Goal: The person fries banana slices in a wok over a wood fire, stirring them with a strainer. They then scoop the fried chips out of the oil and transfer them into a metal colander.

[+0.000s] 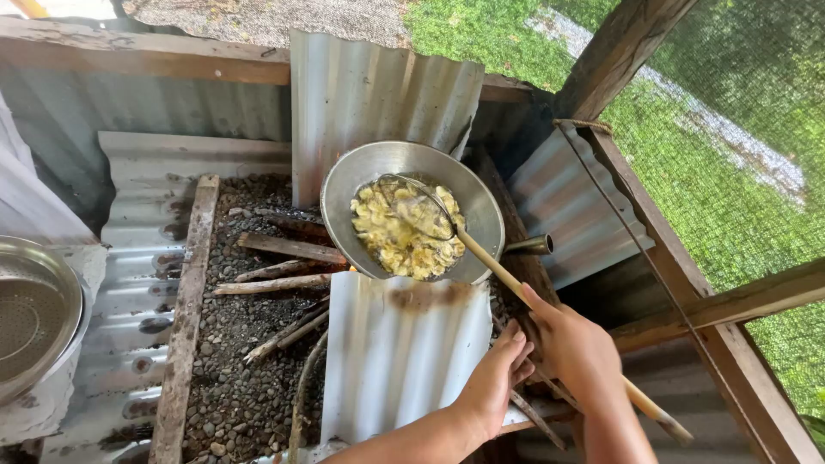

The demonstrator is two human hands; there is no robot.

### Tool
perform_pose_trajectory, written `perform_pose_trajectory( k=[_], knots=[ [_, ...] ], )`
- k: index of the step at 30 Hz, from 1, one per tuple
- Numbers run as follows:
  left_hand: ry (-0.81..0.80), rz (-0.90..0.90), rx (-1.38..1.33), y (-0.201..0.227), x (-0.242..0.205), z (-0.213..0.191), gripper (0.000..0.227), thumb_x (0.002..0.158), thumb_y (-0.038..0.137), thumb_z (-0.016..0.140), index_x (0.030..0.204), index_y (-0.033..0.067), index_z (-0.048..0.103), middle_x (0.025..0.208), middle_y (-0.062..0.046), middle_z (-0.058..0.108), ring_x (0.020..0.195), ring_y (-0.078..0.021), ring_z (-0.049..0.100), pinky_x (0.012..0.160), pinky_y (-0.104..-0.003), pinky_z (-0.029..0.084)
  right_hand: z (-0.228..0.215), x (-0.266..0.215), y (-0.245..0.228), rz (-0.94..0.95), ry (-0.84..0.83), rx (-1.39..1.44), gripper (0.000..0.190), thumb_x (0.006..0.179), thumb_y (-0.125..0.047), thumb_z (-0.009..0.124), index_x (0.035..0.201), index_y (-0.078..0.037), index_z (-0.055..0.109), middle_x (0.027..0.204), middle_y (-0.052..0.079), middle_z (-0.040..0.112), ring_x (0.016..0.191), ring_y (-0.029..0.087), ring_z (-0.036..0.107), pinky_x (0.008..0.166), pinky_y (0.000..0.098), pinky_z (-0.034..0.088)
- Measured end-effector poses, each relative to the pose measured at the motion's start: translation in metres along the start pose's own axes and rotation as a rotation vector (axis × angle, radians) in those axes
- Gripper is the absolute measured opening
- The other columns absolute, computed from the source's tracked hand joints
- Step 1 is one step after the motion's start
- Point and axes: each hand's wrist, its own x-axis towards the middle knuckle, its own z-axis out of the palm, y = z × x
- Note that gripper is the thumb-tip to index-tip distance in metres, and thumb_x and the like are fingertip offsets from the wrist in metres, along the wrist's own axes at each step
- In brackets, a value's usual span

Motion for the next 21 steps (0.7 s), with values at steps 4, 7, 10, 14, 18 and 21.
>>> perform_pose_trajectory(
  k=[4, 7, 10, 14, 18, 21],
  knots=[
    [-0.021, -0.012, -0.055, -0.004, 0.0, -0.006, 0.075, 0.106, 0.041, 0.051, 0.166, 0.0089, 0.02, 0.155, -0.014, 0.029, 0.13, -0.0155, 0.043, 0.108, -0.032, 0.039, -0.006, -0.014, -0.001, -0.056, -0.009, 0.172, 0.055, 0.091, -0.022, 0.063, 0.14, -0.047, 0.058, 0.092, 0.007, 0.071, 0.084, 0.031, 0.07, 0.074, 0.0421, 0.055],
    [-0.095, 0.015, -0.051, 0.0, -0.011, -0.004, 0.074, 0.107, 0.04, 0.048, 0.167, 0.0088, 0.018, 0.148, -0.028, 0.017, 0.119, -0.0234, 0.038, 0.104, -0.035, 0.036, -0.002, -0.006, -0.012, -0.063, 0.0, 0.115, 0.055, 0.092, -0.021, 0.061, 0.141, -0.046, 0.058, 0.095, 0.008, 0.07, 0.086, 0.033, 0.069, 0.074, 0.0432, 0.054],
    [-0.085, -0.027, -0.01, 0.012, -0.021, -0.004, 0.08, 0.1, 0.045, 0.045, 0.161, 0.01, 0.008, 0.167, -0.004, 0.036, 0.144, -0.0221, 0.043, 0.113, -0.033, 0.036, -0.015, -0.002, -0.005, -0.01, 0.023, -0.023, 0.055, 0.093, -0.025, 0.059, 0.142, -0.049, 0.054, 0.098, 0.007, 0.069, 0.088, 0.033, 0.07, 0.075, 0.0442, 0.055],
    [-0.142, -0.037, 0.078, 0.024, -0.037, -0.015, 0.081, 0.1, 0.048, 0.044, 0.162, 0.0035, 0.014, 0.169, -0.007, 0.028, 0.151, -0.021, 0.036, 0.119, -0.034, 0.032, -0.051, -0.015, 0.026, 0.031, -0.083, -0.188, 0.049, 0.097, -0.036, 0.053, 0.141, -0.058, 0.05, 0.095, 0.001, 0.071, 0.087, 0.027, 0.074, 0.077, 0.041, 0.058],
    [-0.144, -0.06, 0.097, 0.028, -0.043, -0.011, 0.082, 0.101, 0.05, 0.042, 0.16, -0.0016, 0.02, 0.169, -0.009, 0.027, 0.152, -0.0221, 0.034, 0.121, -0.035, 0.031, -0.06, 0.001, 0.027, 0.004, -0.081, -0.368, 0.048, 0.1, -0.038, 0.052, 0.143, -0.059, 0.049, 0.089, 0.0, 0.069, 0.086, 0.023, 0.074, 0.077, 0.0382, 0.058],
    [-0.148, -0.053, 0.115, 0.032, -0.042, -0.011, 0.081, 0.101, 0.05, 0.041, 0.159, 0.0013, 0.015, 0.17, -0.009, 0.028, 0.153, -0.021, 0.032, 0.121, -0.035, 0.03, -0.054, 0.016, 0.022, -0.004, -0.009, -0.338, 0.049, 0.1, -0.035, 0.054, 0.144, -0.056, 0.05, 0.087, 0.002, 0.068, 0.083, 0.024, 0.073, 0.074, 0.0389, 0.058]
  ],
)
